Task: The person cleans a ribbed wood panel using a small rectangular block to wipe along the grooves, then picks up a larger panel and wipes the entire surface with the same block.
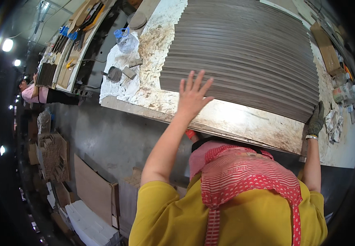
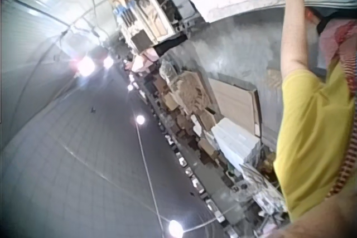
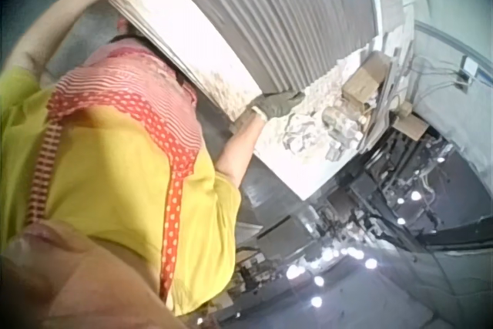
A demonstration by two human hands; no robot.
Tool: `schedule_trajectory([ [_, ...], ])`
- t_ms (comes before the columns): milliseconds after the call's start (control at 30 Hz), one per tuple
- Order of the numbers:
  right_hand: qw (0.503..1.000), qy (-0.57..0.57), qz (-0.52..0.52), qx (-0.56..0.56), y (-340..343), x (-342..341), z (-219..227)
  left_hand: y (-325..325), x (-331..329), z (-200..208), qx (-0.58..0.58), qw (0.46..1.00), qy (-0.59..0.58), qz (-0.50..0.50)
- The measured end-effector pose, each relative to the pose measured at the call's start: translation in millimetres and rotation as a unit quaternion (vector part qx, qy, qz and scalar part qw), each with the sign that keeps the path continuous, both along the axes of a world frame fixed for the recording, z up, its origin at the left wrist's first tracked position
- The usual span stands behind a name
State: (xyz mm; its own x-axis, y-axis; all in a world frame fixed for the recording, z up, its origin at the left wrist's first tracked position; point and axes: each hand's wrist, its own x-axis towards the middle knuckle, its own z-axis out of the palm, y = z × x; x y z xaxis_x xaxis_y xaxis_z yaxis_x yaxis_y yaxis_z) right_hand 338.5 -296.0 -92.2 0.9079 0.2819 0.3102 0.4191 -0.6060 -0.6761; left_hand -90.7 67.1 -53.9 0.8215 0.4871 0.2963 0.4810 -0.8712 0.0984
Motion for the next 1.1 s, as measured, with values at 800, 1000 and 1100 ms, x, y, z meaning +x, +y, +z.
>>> schedule_trajectory([
  [800, 0.969, -0.148, -0.025, -0.197, 89.9, -117.6, 23.7, 107.6, -78.8, 8.4, -0.225, 0.961, -0.161, -0.017],
  [1000, 0.969, -0.158, -0.016, -0.188, 98.4, -128.6, 18.2, 102.7, -76.1, 3.0, -0.251, 0.941, -0.222, 0.042],
  [1100, 0.96, -0.191, -0.008, -0.207, 94.3, -125.6, 11.9, 99.8, -75.8, 0.0, -0.271, 0.937, -0.211, 0.058],
])
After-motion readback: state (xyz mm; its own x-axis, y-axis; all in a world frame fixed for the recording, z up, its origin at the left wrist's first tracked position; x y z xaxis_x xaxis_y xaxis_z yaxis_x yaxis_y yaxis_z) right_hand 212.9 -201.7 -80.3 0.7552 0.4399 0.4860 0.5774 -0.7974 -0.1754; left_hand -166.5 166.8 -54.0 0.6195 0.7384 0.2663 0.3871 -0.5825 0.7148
